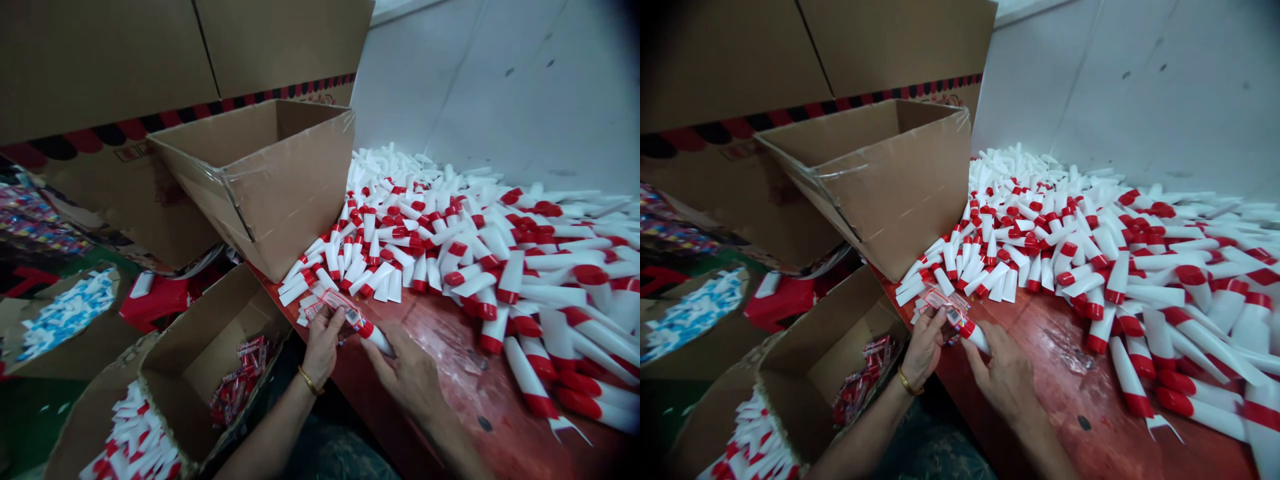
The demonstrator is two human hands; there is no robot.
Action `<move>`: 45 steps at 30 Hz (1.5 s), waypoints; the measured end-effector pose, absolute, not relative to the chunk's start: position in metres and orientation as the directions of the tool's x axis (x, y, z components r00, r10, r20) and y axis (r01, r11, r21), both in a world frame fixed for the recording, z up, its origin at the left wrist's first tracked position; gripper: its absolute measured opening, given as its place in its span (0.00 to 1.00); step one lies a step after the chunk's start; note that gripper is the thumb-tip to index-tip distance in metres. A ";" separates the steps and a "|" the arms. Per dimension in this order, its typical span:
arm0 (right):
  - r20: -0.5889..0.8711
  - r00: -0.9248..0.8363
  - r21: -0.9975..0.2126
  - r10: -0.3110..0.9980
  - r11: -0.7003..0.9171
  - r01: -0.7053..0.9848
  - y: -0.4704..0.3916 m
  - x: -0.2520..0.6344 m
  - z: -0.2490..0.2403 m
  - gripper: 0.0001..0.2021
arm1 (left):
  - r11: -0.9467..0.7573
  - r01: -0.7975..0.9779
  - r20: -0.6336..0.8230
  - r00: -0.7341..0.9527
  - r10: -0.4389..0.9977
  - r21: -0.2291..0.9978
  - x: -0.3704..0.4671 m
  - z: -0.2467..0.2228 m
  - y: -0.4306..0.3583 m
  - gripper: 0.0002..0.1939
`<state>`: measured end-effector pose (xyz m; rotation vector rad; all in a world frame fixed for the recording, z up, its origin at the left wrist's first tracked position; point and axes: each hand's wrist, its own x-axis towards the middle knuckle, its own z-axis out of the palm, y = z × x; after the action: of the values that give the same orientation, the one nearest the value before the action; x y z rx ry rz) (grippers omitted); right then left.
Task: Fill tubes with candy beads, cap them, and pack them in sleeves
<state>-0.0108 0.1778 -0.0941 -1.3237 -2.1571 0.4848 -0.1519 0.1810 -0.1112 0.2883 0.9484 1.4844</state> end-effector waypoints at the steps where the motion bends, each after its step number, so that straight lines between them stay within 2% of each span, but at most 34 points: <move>1: 0.279 -0.358 -0.556 0.891 0.454 0.697 0.178 -0.011 -0.095 0.12 | 0.142 -0.698 -0.351 -0.165 0.922 0.702 -0.151 -0.111 0.181 0.17; 5: 0.336 -0.338 -0.514 0.879 0.472 0.717 0.178 -0.019 -0.098 0.12 | 0.159 -0.634 -0.319 -0.145 0.937 0.757 -0.143 -0.113 0.183 0.19; 8: 0.396 -0.292 -0.414 0.871 0.453 0.789 0.181 -0.026 -0.100 0.13 | 0.152 -0.633 -0.315 -0.153 0.937 0.759 -0.133 -0.115 0.183 0.18; 10: 0.411 -0.291 -0.415 0.864 0.462 0.784 0.183 -0.028 -0.099 0.14 | 0.147 -0.641 -0.312 -0.152 0.938 0.753 -0.131 -0.114 0.184 0.17; 13: 0.336 -0.286 -0.598 0.897 0.438 0.671 0.185 -0.021 -0.098 0.20 | 0.135 -0.684 -0.340 -0.173 0.924 0.717 -0.139 -0.108 0.186 0.18; 15: 0.160 -0.281 -0.749 0.946 0.302 0.590 0.183 -0.012 -0.098 0.17 | 0.124 -0.717 -0.368 -0.195 0.909 0.686 -0.147 -0.105 0.188 0.19; 17: 0.003 -0.278 -0.833 0.961 0.156 0.530 0.179 -0.004 -0.099 0.16 | 0.136 -0.725 -0.382 -0.186 0.905 0.675 -0.152 -0.104 0.188 0.20; 19: -0.025 -0.260 -0.872 0.965 0.106 0.478 0.176 -0.002 -0.100 0.18 | 0.168 -0.715 -0.379 -0.146 0.914 0.679 -0.149 -0.106 0.186 0.21; 24: 0.043 -0.235 -0.912 0.971 0.135 0.388 0.173 -0.016 -0.107 0.18 | 0.225 -0.651 -0.353 -0.072 0.933 0.725 -0.130 -0.116 0.174 0.19; 28: -0.016 -0.257 -0.944 0.966 0.070 0.323 0.175 -0.023 -0.116 0.19 | 0.175 -0.631 -0.330 -0.136 0.934 0.756 -0.129 -0.120 0.172 0.19; 31: -0.062 -0.282 -0.949 0.957 0.031 0.313 0.175 -0.022 -0.121 0.20 | 0.114 -0.696 -0.328 -0.182 0.927 0.709 -0.134 -0.120 0.175 0.22; 34: -0.077 -0.287 -0.944 0.955 0.023 0.330 0.175 -0.019 -0.123 0.19 | 0.162 -0.714 -0.357 -0.131 0.925 0.682 -0.135 -0.121 0.175 0.23; 39: -0.072 -0.314 -0.936 0.947 0.045 0.350 0.174 -0.020 -0.126 0.19 | 0.152 -0.692 -0.350 -0.154 0.924 0.706 -0.133 -0.126 0.170 0.18; 42: -0.039 -0.314 -0.902 0.949 0.102 0.420 0.172 -0.025 -0.127 0.19 | 0.164 -0.672 -0.350 -0.150 0.925 0.722 -0.134 -0.127 0.173 0.16; 45: 0.021 -0.378 -0.780 0.925 0.252 0.573 0.170 -0.024 -0.118 0.19 | 0.213 -0.606 -0.375 -0.152 0.915 0.766 -0.146 -0.126 0.172 0.17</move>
<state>-0.0241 0.1704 -0.1178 -1.3588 -2.0457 0.9634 -0.1459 0.1722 -0.1257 0.3854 1.0519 1.3839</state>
